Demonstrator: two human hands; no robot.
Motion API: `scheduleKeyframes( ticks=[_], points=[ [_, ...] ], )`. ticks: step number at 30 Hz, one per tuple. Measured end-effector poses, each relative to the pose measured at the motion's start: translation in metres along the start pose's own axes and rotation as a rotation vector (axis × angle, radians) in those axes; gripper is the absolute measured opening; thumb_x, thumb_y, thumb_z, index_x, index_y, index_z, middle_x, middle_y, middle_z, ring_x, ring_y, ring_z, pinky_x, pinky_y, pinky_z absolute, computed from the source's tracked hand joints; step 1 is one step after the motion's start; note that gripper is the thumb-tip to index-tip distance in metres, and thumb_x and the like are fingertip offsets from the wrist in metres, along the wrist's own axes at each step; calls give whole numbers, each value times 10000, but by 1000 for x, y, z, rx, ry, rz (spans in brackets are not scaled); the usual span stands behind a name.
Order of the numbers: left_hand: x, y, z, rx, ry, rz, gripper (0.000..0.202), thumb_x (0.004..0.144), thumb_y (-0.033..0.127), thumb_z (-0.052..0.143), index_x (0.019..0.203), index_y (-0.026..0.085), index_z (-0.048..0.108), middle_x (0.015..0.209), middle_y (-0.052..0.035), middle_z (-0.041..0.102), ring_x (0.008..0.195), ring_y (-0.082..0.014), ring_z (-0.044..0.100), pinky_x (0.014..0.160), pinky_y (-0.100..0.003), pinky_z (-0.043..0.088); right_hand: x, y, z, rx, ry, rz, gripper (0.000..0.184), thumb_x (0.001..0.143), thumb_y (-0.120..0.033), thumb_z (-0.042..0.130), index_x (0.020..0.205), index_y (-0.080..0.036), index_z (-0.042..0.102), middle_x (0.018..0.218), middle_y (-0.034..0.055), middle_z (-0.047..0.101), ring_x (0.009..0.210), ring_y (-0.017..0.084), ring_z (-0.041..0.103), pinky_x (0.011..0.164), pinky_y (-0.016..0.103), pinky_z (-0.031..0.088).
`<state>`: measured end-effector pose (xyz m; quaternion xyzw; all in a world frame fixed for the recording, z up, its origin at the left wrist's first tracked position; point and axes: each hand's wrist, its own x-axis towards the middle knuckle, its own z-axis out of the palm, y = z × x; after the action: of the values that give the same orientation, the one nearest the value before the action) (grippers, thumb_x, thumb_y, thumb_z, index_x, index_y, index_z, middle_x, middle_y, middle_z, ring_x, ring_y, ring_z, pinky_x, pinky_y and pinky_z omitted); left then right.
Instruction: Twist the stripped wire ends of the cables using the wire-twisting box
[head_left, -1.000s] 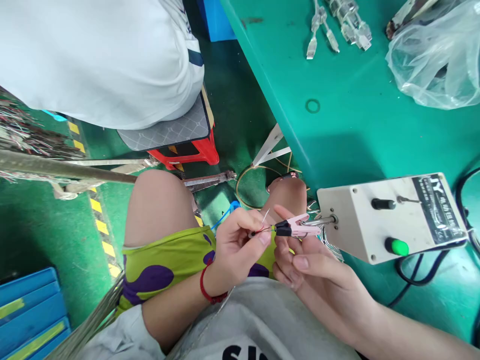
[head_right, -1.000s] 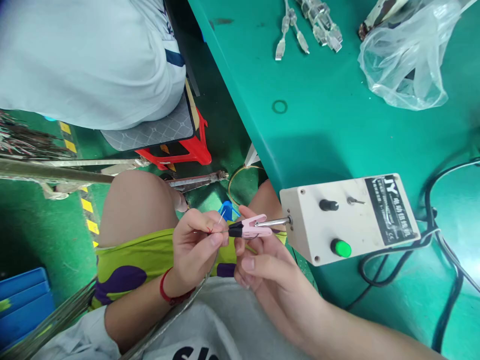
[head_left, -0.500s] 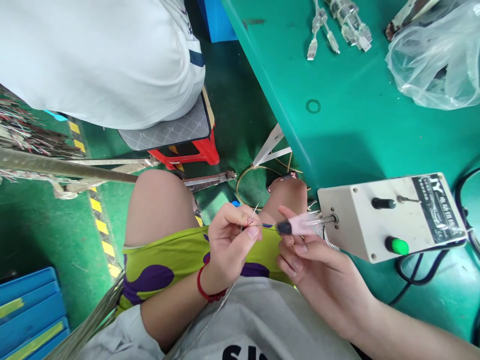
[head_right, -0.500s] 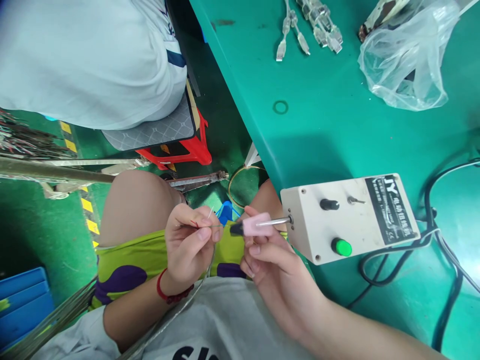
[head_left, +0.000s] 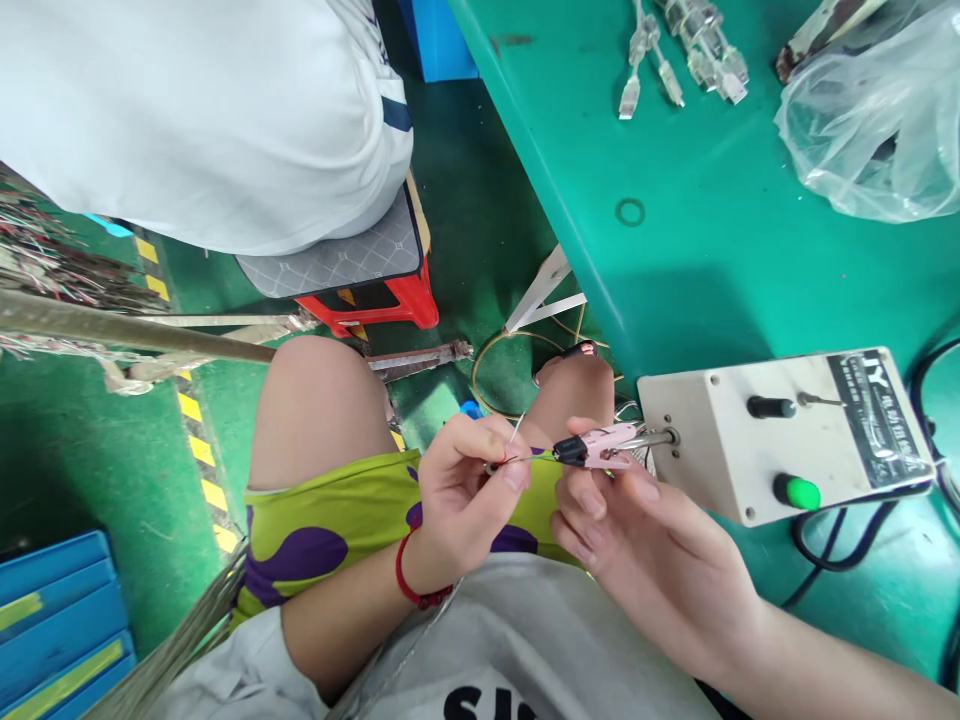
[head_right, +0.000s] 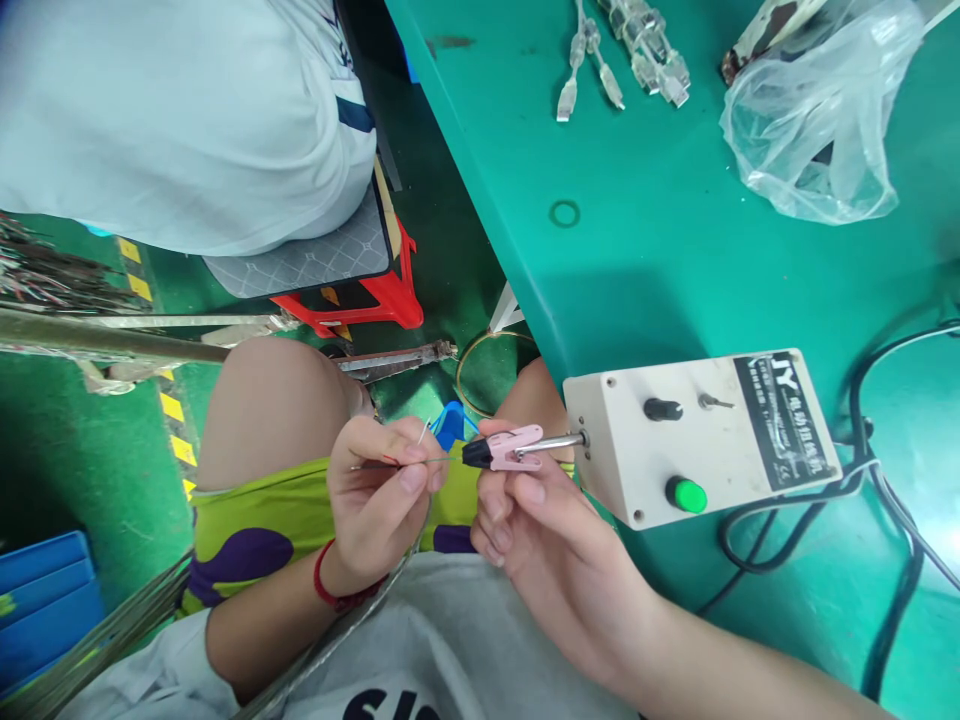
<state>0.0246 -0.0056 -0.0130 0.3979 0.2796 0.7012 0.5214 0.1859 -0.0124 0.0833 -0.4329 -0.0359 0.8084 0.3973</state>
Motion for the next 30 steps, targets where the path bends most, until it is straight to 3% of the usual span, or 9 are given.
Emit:
scheduleKeyframes(
  ticks=[5, 11, 17, 30],
  points=[
    [-4, -1, 1, 17, 5, 15, 77, 1135, 181, 737, 1103, 241, 702, 834, 23, 640, 694, -118, 568, 624, -221, 502, -1, -2, 2, 6, -3, -43, 400, 1031, -427, 892, 1418, -331, 860, 685, -27, 582, 640, 165, 380, 661, 315, 405],
    [-3, -2, 2, 41, 22, -4, 111, 1129, 179, 752, 1084, 255, 684, 888, 20, 661, 701, -116, 548, 594, -212, 476, -1, 1, 3, 15, -2, -104, 309, 1109, -460, 817, 1370, -303, 870, 622, -50, 536, 590, 155, 301, 631, 318, 375],
    [0, -2, 5, 69, 33, -13, 138, 1127, 191, 754, 1041, 255, 667, 862, 33, 624, 673, -108, 505, 616, -213, 493, 0, 7, 6, 1, 52, -128, 270, 1089, -477, 885, 1293, -306, 844, 507, -100, 441, 562, 155, 206, 612, 306, 346],
    [-4, -5, 9, 77, 17, -32, 161, 1130, 179, 731, 1024, 250, 632, 868, 24, 623, 671, -107, 522, 615, -216, 471, 2, 5, 10, 32, 66, -129, 301, 1039, -341, 945, 1314, -332, 824, 499, -104, 461, 568, 157, 170, 614, 304, 333]
  ],
)
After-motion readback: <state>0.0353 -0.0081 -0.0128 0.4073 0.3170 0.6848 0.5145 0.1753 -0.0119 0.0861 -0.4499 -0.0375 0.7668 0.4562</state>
